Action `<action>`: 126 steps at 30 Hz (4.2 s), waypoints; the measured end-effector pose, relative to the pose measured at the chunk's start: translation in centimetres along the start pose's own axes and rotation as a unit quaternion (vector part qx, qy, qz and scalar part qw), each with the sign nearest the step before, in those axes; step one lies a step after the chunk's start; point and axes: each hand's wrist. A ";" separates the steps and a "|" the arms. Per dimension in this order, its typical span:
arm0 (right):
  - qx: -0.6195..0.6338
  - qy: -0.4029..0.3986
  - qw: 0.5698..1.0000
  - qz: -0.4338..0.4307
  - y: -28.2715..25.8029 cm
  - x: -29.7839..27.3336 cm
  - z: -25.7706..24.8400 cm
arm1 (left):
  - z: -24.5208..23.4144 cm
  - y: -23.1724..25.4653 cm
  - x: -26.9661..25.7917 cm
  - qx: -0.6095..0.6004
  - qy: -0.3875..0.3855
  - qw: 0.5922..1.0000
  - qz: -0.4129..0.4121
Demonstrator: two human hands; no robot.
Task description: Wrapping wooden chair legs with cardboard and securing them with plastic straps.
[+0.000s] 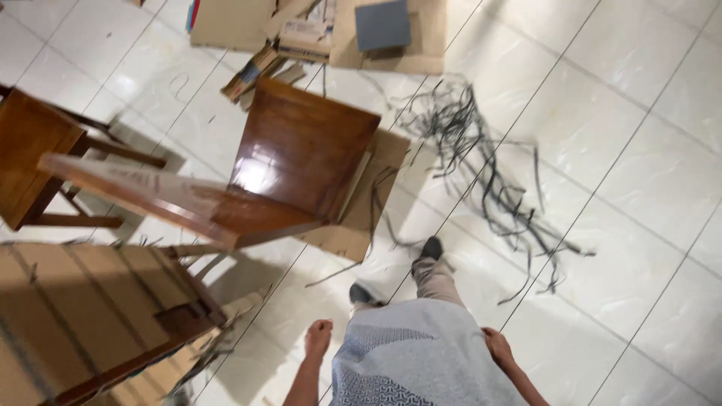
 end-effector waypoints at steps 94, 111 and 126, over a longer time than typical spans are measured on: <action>-0.114 -0.207 0.956 -0.176 -88.1 73.2 -28.4 | 5.9 74.2 20.9 -0.407 0.194 0.877 -0.166; -0.403 -0.216 0.765 -0.453 -105.9 74.6 -18.1 | 10.2 71.7 14.2 -0.473 0.238 0.737 -0.419; -0.418 -0.318 0.751 -0.400 -131.9 59.8 -9.6 | 10.4 85.8 27.0 -0.561 0.324 0.620 -0.442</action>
Point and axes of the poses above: each hand's wrist, its own x-axis towards the middle knuckle, its own z-axis out of the palm, y = z × x, and after that the axes turned 14 degrees about y, right-handed
